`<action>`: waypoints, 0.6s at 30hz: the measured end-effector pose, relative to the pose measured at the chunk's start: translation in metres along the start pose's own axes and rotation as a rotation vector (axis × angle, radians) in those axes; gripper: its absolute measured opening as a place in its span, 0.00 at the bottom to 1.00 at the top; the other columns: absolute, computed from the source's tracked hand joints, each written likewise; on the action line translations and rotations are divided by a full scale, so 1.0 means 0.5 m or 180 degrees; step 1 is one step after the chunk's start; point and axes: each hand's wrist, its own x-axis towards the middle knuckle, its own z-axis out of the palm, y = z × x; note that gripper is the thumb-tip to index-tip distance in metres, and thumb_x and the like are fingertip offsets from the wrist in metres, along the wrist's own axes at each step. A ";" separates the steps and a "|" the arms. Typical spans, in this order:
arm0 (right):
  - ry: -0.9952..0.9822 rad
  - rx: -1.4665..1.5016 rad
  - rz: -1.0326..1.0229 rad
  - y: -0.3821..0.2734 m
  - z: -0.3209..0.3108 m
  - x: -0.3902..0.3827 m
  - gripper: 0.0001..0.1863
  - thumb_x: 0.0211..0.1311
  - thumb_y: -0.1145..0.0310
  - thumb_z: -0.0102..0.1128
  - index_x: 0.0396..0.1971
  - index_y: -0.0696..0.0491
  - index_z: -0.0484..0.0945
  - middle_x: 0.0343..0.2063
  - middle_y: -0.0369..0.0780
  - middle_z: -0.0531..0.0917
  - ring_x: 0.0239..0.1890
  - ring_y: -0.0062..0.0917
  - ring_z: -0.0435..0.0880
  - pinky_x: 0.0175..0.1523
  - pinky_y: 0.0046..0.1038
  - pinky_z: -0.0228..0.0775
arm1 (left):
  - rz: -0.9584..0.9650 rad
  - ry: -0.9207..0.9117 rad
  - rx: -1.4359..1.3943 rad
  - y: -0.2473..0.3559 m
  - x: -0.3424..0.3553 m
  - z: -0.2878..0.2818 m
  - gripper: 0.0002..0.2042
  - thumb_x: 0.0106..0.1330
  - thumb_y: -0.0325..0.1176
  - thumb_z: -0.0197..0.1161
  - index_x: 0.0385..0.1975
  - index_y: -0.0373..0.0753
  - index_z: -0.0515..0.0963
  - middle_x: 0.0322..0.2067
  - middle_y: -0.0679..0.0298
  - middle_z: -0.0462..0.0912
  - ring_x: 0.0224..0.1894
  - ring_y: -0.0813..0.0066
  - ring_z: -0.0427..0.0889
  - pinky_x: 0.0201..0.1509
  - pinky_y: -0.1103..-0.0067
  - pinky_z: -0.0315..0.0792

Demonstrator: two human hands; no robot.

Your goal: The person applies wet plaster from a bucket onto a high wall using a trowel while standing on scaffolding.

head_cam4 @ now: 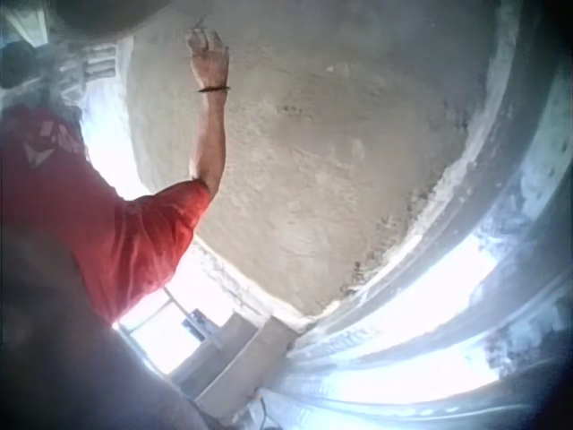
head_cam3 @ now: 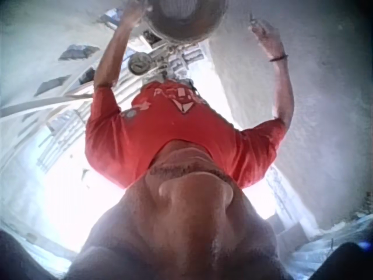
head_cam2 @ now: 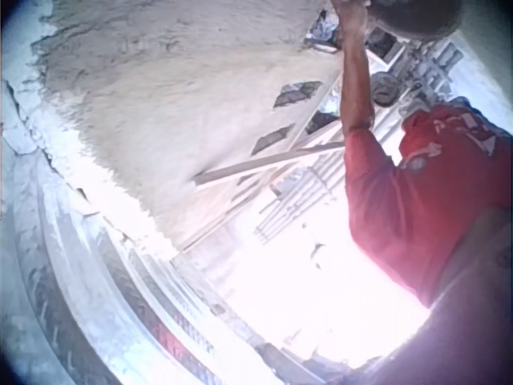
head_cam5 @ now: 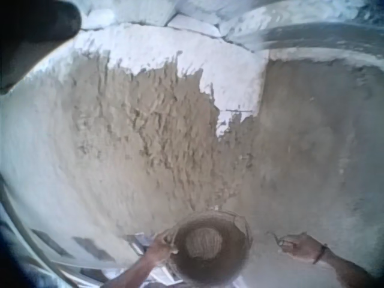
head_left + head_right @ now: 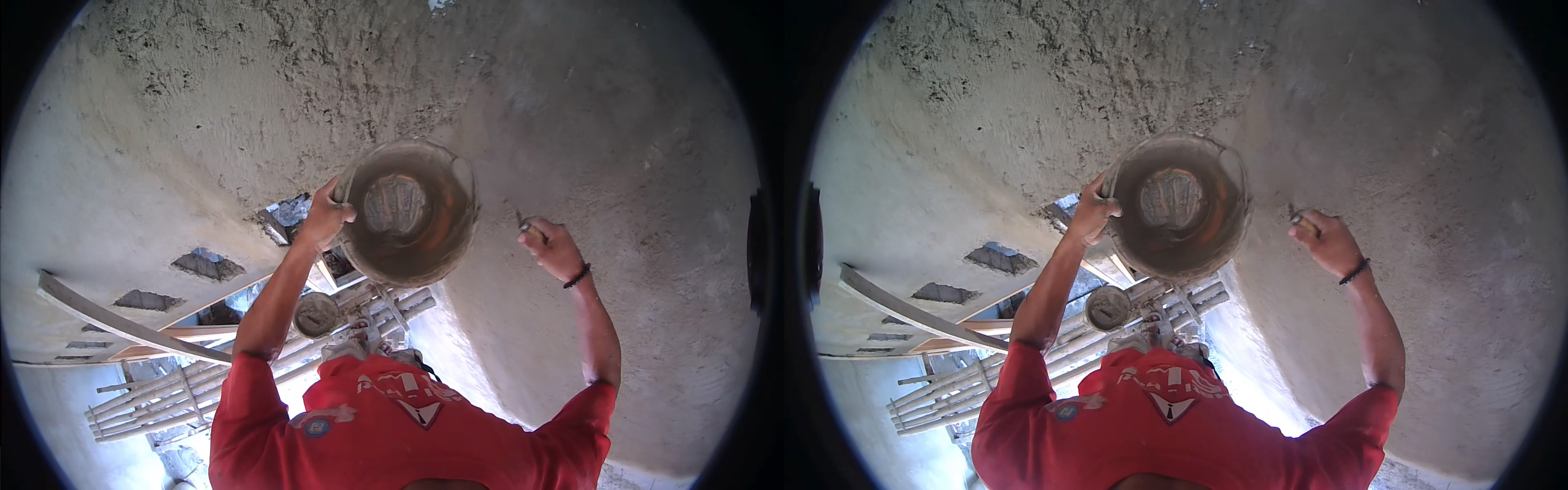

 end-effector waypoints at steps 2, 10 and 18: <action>0.0233 0.0272 0.0208 -0.005 -0.021 -0.006 0.20 0.60 0.55 0.60 0.37 0.58 0.76 0.15 0.36 0.72 0.19 0.16 0.73 0.27 0.25 0.69 | 0.0090 0.0139 -0.0162 0.001 -0.002 0.013 0.29 0.44 0.14 0.54 0.53 0.32 0.70 0.37 0.65 0.78 0.36 0.80 0.74 0.39 0.83 0.69; 0.0520 -0.2182 -0.1055 -0.156 -0.053 -0.020 0.13 0.56 0.67 0.58 0.38 0.58 0.75 0.27 0.46 0.81 0.30 0.34 0.83 0.33 0.34 0.75 | 0.0628 0.0503 0.0761 0.001 0.002 0.094 0.27 0.44 0.17 0.58 0.51 0.32 0.70 0.37 0.58 0.80 0.39 0.70 0.78 0.45 0.78 0.71; -0.0427 -0.2714 -0.0438 -0.133 0.109 0.070 0.10 0.57 0.71 0.48 0.32 0.59 0.78 0.30 0.50 0.82 0.34 0.41 0.83 0.41 0.37 0.77 | 0.1228 0.0996 0.1409 -0.025 -0.029 0.178 0.29 0.46 0.20 0.59 0.54 0.32 0.68 0.53 0.44 0.72 0.58 0.51 0.71 0.60 0.73 0.66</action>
